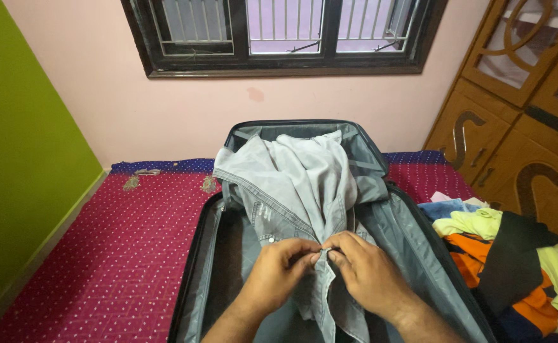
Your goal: The person places clothes into a suitcase on a bed and fastens the internal buckle straps over the items by hand.
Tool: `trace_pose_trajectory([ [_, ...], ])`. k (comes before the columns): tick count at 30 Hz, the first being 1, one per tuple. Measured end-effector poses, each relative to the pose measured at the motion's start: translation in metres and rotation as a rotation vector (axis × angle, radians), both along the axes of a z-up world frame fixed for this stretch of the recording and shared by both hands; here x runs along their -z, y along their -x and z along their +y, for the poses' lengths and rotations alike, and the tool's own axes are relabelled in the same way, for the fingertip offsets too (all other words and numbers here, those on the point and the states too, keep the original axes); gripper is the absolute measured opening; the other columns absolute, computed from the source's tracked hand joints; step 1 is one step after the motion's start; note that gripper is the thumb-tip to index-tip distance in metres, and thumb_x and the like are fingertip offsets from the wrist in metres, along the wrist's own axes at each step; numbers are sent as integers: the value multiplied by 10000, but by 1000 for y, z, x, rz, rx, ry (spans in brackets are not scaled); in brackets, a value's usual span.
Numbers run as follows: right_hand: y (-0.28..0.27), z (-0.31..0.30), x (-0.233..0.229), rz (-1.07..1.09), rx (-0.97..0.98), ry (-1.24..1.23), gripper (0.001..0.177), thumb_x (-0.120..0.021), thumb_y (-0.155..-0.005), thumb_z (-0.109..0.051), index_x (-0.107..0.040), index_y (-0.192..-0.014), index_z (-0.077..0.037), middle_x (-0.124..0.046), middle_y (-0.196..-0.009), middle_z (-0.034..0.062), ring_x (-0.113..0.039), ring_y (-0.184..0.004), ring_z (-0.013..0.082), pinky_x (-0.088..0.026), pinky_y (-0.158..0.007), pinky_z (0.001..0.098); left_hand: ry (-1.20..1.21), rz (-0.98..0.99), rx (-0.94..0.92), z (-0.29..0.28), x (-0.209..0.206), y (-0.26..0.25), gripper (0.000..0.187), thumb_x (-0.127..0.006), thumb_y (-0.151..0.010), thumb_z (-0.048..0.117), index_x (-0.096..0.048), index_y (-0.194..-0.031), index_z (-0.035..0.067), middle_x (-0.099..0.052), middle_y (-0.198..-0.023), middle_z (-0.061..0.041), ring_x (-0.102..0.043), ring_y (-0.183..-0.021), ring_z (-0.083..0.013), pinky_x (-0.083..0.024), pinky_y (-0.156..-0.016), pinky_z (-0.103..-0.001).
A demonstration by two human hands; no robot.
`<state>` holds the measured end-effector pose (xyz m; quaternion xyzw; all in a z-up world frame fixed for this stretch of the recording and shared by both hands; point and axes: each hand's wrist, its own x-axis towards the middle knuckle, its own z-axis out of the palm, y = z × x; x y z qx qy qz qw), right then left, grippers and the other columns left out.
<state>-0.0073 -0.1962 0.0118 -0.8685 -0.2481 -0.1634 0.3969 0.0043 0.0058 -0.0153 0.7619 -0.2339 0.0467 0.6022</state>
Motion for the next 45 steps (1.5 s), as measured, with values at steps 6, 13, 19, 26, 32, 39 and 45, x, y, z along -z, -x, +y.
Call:
trace_pose_trajectory([
  [6,-3,-2,2,9,-13,1,173,-619,-927,-155,-683,-1046,-47,-748,-992,113,-739,-954,292,-566,-802,366,-159,-366,-105,-2,-11,7,145,-713,-909,116,-746,-1016,25,-750,-867,-152,-746,-785,-307,-570,-681,-374],
  [13,-7,-4,5,-53,-56,14,169,-630,-933,-152,-679,-1046,-35,-744,-1004,116,-730,-977,300,-562,-823,365,-250,-418,-111,0,-2,4,144,-664,-943,124,-733,-1030,33,-733,-906,-173,-719,-857,-364,-560,-735,-420],
  [19,-4,-2,2,-35,-52,21,152,-677,-904,-152,-698,-1008,-44,-740,-987,94,-735,-935,279,-570,-801,348,-247,-336,-139,-2,2,3,153,-653,-984,143,-695,-954,0,-710,-884,-193,-698,-871,-377,-539,-733,-433],
  [26,-5,0,2,-117,4,3,171,-721,-862,-134,-748,-1015,-61,-715,-955,84,-703,-901,270,-552,-774,348,66,245,50,-4,3,-4,214,-625,-976,169,-716,-1127,47,-760,-911,-13,-704,-785,-78,-601,-743,-266],
  [32,-4,-3,0,-71,-19,-6,152,-718,-860,-129,-740,-988,-50,-729,-941,74,-714,-900,248,-555,-775,343,-132,28,34,5,3,-2,227,-669,-934,99,-735,-1143,38,-773,-894,-77,-730,-761,-126,-587,-713,-283],
  [39,-5,-4,1,-45,-17,-28,152,-717,-873,-146,-741,-989,-52,-759,-908,81,-743,-847,243,-565,-737,336,-225,-248,-6,6,0,-1,161,-659,-939,123,-721,-1036,9,-707,-849,-165,-709,-797,-315,-538,-701,-381],
  [45,-4,-3,-1,126,24,-26,228,-711,-858,-156,-755,-1072,-91,-787,-900,85,-763,-816,224,-566,-707,337,-189,-60,-55,1,2,-1,193,-664,-939,194,-735,-994,23,-725,-779,-107,-667,-703,-204,-527,-651,-348],
])
